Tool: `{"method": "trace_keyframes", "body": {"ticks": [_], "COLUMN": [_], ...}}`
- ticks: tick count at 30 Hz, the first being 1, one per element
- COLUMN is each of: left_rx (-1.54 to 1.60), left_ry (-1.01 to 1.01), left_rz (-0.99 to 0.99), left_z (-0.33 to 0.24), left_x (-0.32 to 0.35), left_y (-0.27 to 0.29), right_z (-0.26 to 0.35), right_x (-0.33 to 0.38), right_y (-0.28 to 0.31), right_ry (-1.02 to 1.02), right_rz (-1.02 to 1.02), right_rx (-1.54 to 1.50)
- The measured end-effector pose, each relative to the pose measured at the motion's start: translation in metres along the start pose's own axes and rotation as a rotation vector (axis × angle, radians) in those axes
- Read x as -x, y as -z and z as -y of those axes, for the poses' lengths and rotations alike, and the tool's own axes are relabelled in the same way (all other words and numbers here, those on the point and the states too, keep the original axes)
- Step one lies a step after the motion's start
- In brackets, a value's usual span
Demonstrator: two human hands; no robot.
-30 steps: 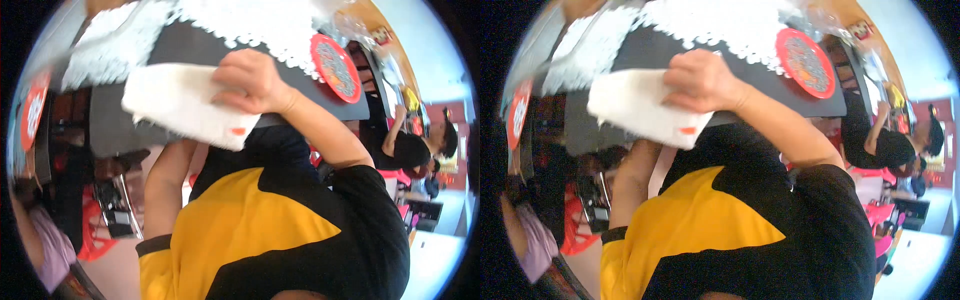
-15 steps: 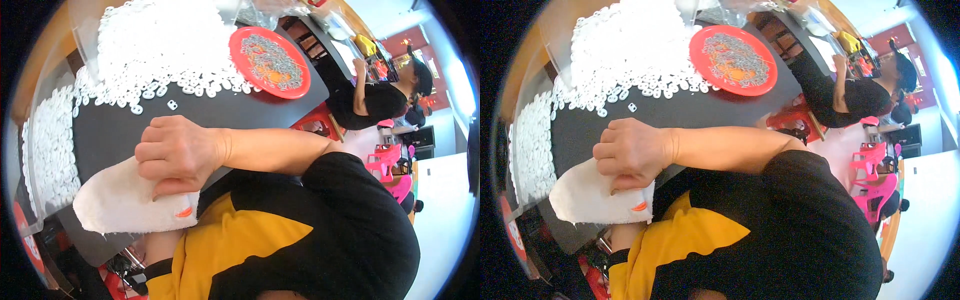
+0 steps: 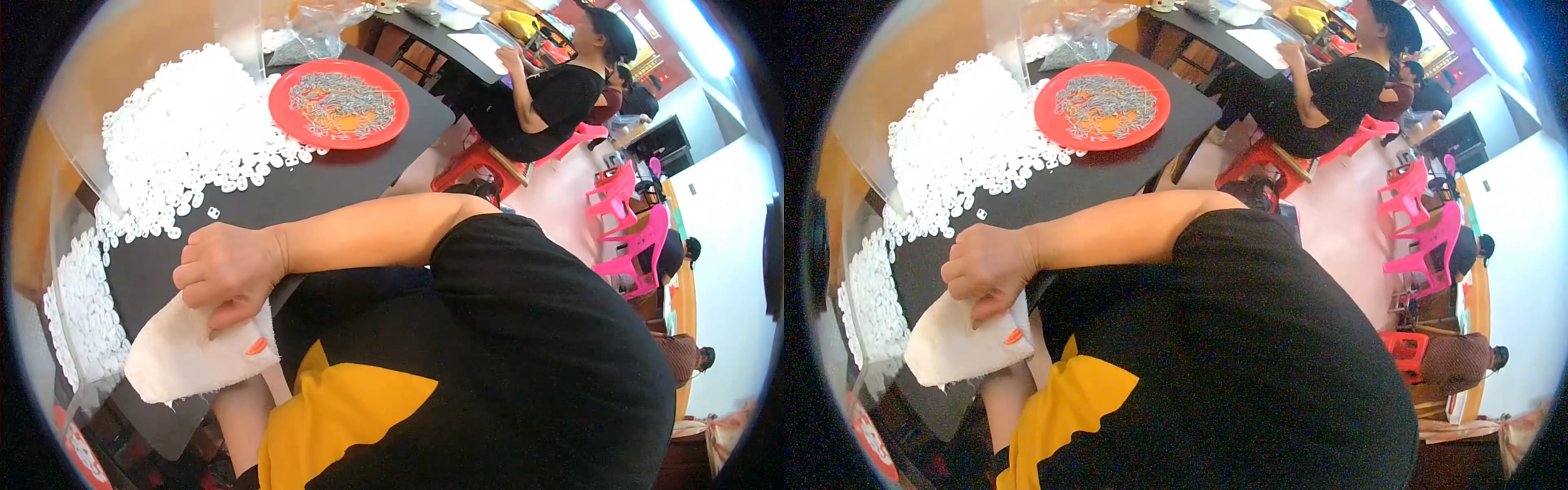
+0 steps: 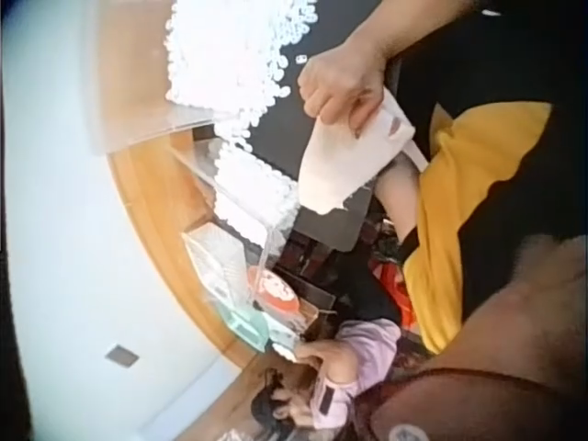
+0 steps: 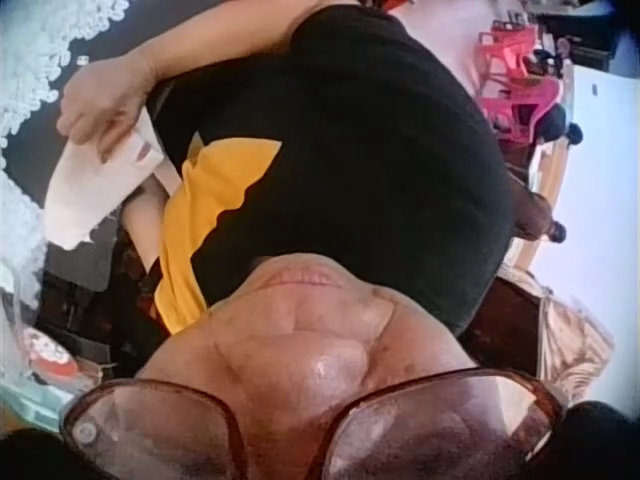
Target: Manually inserting small metal pins into white plastic circular connectors at a workstation.
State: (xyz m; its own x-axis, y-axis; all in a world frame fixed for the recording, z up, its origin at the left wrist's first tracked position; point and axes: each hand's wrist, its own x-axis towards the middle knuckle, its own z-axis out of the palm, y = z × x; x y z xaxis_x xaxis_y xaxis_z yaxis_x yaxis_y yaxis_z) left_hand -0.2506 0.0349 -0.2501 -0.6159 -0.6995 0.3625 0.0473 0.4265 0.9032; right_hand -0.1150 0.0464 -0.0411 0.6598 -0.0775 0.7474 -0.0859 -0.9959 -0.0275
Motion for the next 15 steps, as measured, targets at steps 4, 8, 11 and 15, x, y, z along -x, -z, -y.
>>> {"method": "trace_keyframes", "body": {"ticks": [4,8,11,15], "left_rx": [-0.100,-0.234,-0.369,-0.582], "left_ry": [-0.065,-0.074,-0.023,0.072], "left_rz": [0.000,-0.032,-0.080,-0.145], "left_z": [0.004,0.021,0.037,0.036], "left_x": [0.007,0.033,0.082,0.166], "left_y": [0.000,0.021,0.059,0.110], "right_z": [0.001,0.002,0.000,0.002], "right_x": [0.001,-0.004,-0.007,-0.004], "right_y": [-0.003,-0.012,-0.010,0.001], "right_ry": [-0.007,0.022,0.050,-0.007], "right_rz": [0.011,0.013,0.003,0.090], "right_rx": [-0.018,-0.071,-0.127,-0.024]}}
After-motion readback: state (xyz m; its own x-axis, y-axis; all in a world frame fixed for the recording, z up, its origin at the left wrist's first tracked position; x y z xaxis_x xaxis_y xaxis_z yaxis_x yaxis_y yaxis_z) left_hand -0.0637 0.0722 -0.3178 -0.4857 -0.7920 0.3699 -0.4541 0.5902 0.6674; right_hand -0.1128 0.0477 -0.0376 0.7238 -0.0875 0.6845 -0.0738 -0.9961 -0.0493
